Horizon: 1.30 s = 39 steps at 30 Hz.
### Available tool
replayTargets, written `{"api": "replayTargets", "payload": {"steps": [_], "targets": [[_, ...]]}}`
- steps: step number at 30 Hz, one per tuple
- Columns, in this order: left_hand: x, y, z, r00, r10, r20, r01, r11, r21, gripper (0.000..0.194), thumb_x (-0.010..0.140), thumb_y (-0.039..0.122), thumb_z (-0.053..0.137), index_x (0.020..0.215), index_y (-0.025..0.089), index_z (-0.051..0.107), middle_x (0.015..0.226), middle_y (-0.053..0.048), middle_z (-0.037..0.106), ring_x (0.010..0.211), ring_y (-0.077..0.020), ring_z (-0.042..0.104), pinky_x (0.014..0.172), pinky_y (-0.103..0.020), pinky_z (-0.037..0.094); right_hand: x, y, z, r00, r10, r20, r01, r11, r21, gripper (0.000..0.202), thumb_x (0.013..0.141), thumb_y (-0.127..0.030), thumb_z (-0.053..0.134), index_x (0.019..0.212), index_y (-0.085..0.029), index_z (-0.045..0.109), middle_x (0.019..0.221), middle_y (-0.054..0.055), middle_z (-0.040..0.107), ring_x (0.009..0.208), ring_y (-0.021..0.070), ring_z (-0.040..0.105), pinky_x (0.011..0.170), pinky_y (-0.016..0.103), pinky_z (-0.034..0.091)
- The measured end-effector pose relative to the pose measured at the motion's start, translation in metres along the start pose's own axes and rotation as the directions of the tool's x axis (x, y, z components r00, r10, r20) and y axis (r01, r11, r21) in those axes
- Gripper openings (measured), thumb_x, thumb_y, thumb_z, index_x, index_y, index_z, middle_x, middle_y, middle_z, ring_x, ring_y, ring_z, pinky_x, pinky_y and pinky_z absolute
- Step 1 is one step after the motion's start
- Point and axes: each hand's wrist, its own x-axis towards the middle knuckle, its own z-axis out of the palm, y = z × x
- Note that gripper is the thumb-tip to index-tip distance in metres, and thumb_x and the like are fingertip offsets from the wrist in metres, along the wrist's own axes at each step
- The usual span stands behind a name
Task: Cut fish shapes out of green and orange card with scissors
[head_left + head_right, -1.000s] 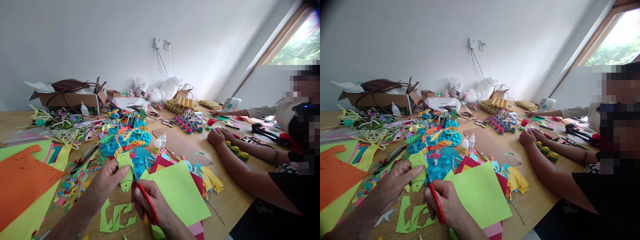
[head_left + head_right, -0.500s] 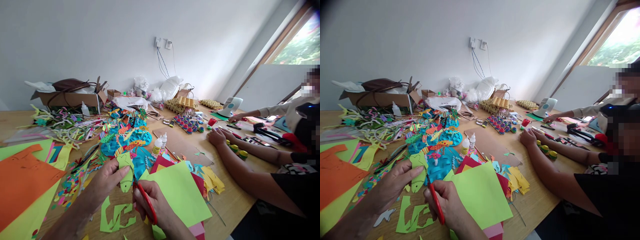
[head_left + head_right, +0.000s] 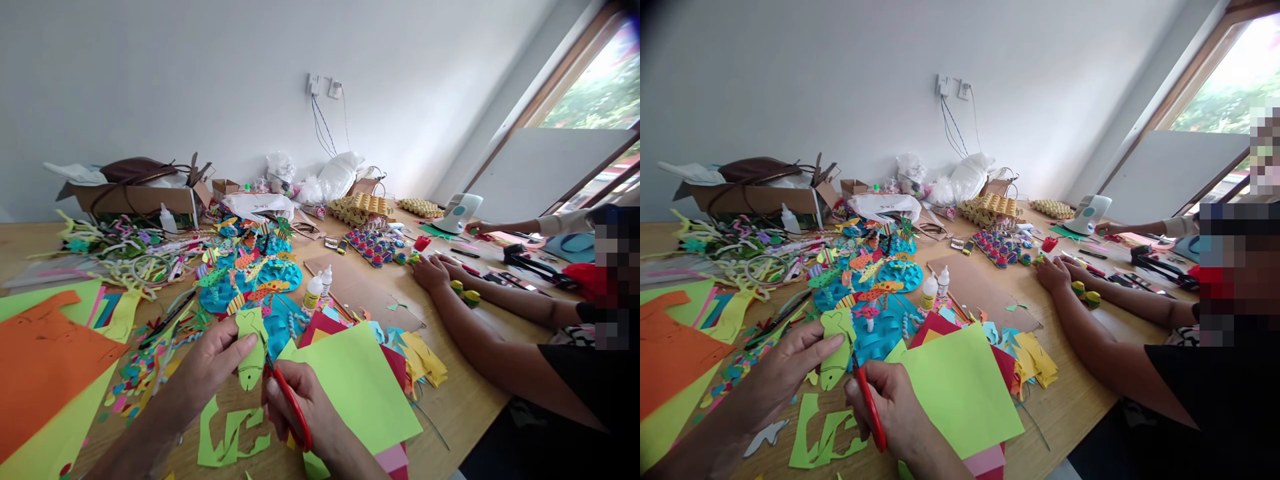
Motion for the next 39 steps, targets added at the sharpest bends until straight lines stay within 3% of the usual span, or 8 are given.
{"api": "replayTargets", "payload": {"steps": [5, 17, 22, 32, 39], "targets": [[0.0, -0.005, -0.001, 0.996, -0.086, 0.023, 0.087, 0.996, -0.037, 0.023, 0.073, 0.038, 0.065, 0.065, 0.017, 0.059, 0.057, 0.004, 0.054, 0.053, -0.0117, 0.045, 0.05, -0.022, 0.039, 0.0, 0.002, -0.001, 1.0, -0.009, -0.008, 0.009, 1.0, -0.023, 0.059, 0.072, -0.074, 0.052, 0.062, -0.016, 0.049, 0.044, -0.005, 0.045, 0.032, 0.0046, 0.039, 0.031, 0.014, 0.027], [0.001, -0.002, -0.004, 0.992, -0.12, 0.042, 0.121, 0.992, -0.025, 0.024, 0.072, 0.038, 0.065, 0.063, 0.016, 0.058, 0.054, 0.006, 0.052, 0.052, -0.01, 0.042, 0.05, -0.021, 0.036, -0.002, 0.003, 0.0, 0.998, 0.017, -0.057, -0.02, 0.999, -0.042, 0.053, 0.076, -0.065, 0.057, 0.058, -0.016, 0.049, 0.044, -0.005, 0.044, 0.034, 0.0053, 0.04, 0.031, 0.014, 0.029], [0.001, -0.002, -0.006, 0.99, -0.115, 0.083, 0.118, 0.992, -0.033, 0.021, 0.075, 0.037, 0.064, 0.068, 0.017, 0.061, 0.062, 0.003, 0.061, 0.057, -0.0118, 0.05, 0.056, -0.022, 0.041, -0.003, 0.004, -0.001, 0.998, 0.026, -0.065, -0.032, 0.996, -0.089, 0.046, 0.08, -0.056, 0.057, 0.057, -0.016, 0.048, 0.045, -0.004, 0.044, 0.036, 0.0061, 0.041, 0.033, 0.014, 0.03], [0.0, 0.002, -0.011, 0.981, -0.141, 0.133, 0.137, 0.99, 0.039, 0.021, 0.074, 0.039, 0.065, 0.075, 0.018, 0.068, 0.063, 0.002, 0.063, 0.061, -0.015, 0.054, 0.061, -0.024, 0.046, -0.003, -0.004, 0.0, 0.997, -0.016, -0.074, 0.0, 0.978, -0.209, 0.031, 0.079, -0.03, 0.057, 0.055, -0.017, 0.042, 0.049, -0.005, 0.04, 0.041, 0.0055, 0.035, 0.038, 0.016, 0.026], [0.0, 0.0, -0.018, 0.976, -0.15, 0.159, 0.132, 0.984, 0.123, 0.024, 0.076, 0.042, 0.062, 0.075, 0.019, 0.069, 0.064, 0.002, 0.063, 0.064, -0.0169, 0.056, 0.064, -0.026, 0.048, -0.005, -0.011, 0.0, 0.996, -0.044, -0.071, 0.024, 0.965, -0.262, 0.029, 0.079, -0.022, 0.052, 0.054, -0.018, 0.038, 0.05, -0.006, 0.032, 0.046, 0.0061, 0.028, 0.041, 0.018, 0.022]]}}
